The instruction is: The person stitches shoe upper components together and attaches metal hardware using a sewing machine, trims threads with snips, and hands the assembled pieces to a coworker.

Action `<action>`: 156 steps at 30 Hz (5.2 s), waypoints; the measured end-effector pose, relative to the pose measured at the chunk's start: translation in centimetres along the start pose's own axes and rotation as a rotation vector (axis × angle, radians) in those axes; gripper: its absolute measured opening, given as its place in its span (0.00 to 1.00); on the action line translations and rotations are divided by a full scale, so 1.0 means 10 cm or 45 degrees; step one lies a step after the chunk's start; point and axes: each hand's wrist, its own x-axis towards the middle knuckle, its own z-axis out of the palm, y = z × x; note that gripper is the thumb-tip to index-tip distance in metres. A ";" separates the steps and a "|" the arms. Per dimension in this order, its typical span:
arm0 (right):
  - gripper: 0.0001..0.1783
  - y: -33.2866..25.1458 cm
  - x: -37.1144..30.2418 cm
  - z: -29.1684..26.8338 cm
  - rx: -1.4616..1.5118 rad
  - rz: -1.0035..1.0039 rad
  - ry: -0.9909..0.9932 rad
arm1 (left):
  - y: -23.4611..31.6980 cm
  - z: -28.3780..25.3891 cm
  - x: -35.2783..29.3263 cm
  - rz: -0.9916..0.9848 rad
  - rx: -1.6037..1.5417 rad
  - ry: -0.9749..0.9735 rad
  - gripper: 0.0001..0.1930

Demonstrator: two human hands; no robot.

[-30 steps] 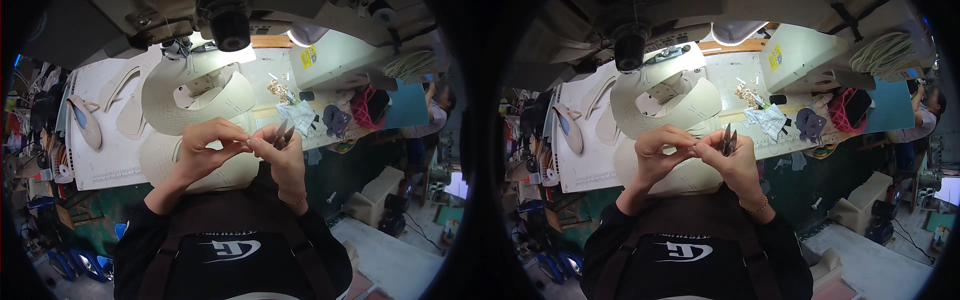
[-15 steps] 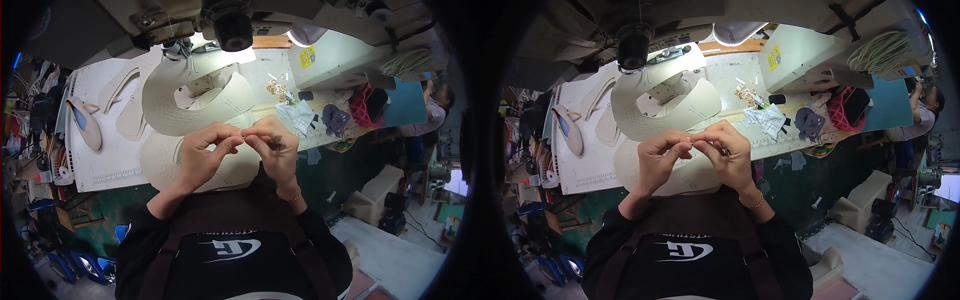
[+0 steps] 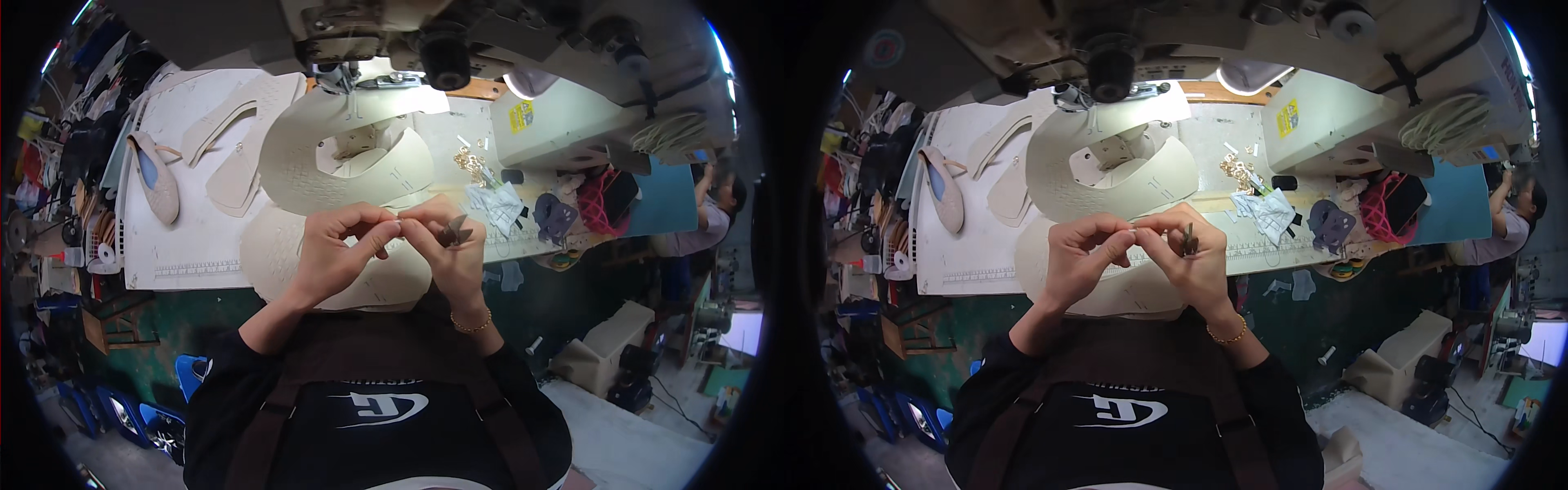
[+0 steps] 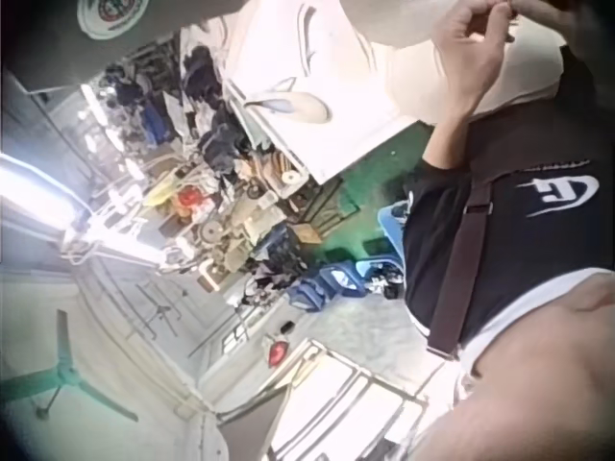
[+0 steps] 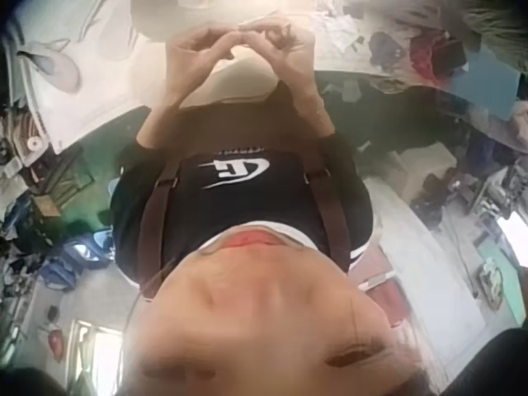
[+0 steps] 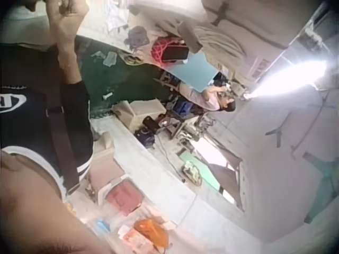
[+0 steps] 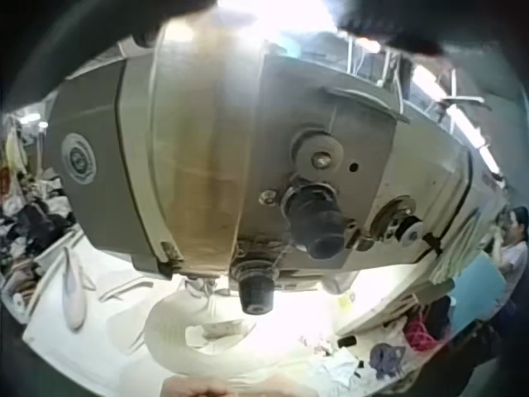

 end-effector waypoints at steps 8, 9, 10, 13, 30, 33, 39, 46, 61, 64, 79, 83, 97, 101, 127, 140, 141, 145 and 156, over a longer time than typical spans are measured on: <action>0.06 -0.34 0.26 0.09 -0.579 -0.347 -0.327 | 0.32 -0.32 0.02 0.341 0.592 -0.140 0.02; 0.06 -0.38 0.27 0.10 -0.653 -0.456 -0.330 | 0.38 -0.33 0.02 0.344 0.684 -0.156 0.02; 0.06 -0.41 0.29 0.10 -0.650 -0.469 -0.325 | 0.42 -0.33 0.03 0.356 0.692 -0.155 0.02; 0.06 -0.43 0.37 0.15 -0.637 -0.423 -0.325 | 0.48 -0.43 0.11 0.419 0.688 -0.172 0.02; 0.06 -0.12 0.77 0.80 0.495 0.333 0.473 | 0.33 -0.66 0.92 0.458 0.678 0.349 0.22; 0.06 -0.09 0.80 0.81 0.502 0.299 0.511 | 0.37 -0.78 1.00 0.211 0.524 0.096 0.20; 0.06 -0.10 0.78 0.82 0.554 0.302 0.492 | 0.36 -0.91 1.17 -0.074 0.246 -0.246 0.16; 0.06 -0.05 0.76 0.82 0.559 0.260 0.481 | 0.43 -0.80 1.16 -0.136 0.335 -0.193 0.13; 0.09 -0.05 0.77 0.84 0.482 0.260 0.493 | 0.44 -0.80 1.20 -0.043 0.451 -0.152 0.15; 0.11 0.04 0.74 0.73 0.564 0.299 0.456 | 0.41 -0.80 1.20 0.043 0.460 -0.143 0.16; 0.11 0.04 0.83 0.81 0.522 0.176 0.459 | 0.61 -0.74 1.08 -0.149 0.300 -0.174 0.13; 0.12 -0.01 0.87 0.80 0.536 0.258 0.501 | 0.67 -0.70 1.09 -0.187 0.118 -0.140 0.12; 0.16 -0.05 0.93 0.85 0.618 0.344 0.555 | 0.63 -0.77 1.18 -0.505 -0.115 -0.039 0.11; 0.12 -0.04 0.93 0.83 0.612 0.380 0.577 | 0.61 -0.78 1.21 -0.404 -0.103 -0.124 0.12; 0.12 0.54 1.38 -0.01 -0.139 -0.269 0.377 | 0.34 -0.97 1.43 -0.329 -0.007 -0.134 0.15; 0.16 0.43 1.30 0.07 0.000 -0.031 0.436 | 0.40 -0.99 1.39 -0.256 -0.058 -0.124 0.13; 0.11 0.46 1.27 0.02 -0.079 -0.014 0.369 | 0.40 -0.98 1.39 -0.218 -0.064 -0.118 0.12; 0.09 0.44 1.29 0.07 -0.087 -0.061 0.384 | 0.38 -0.96 1.37 -0.196 -0.005 -0.065 0.12; 0.21 0.39 1.22 -0.07 -1.124 -1.149 0.456 | 0.74 -0.81 1.33 -0.102 1.090 0.053 0.14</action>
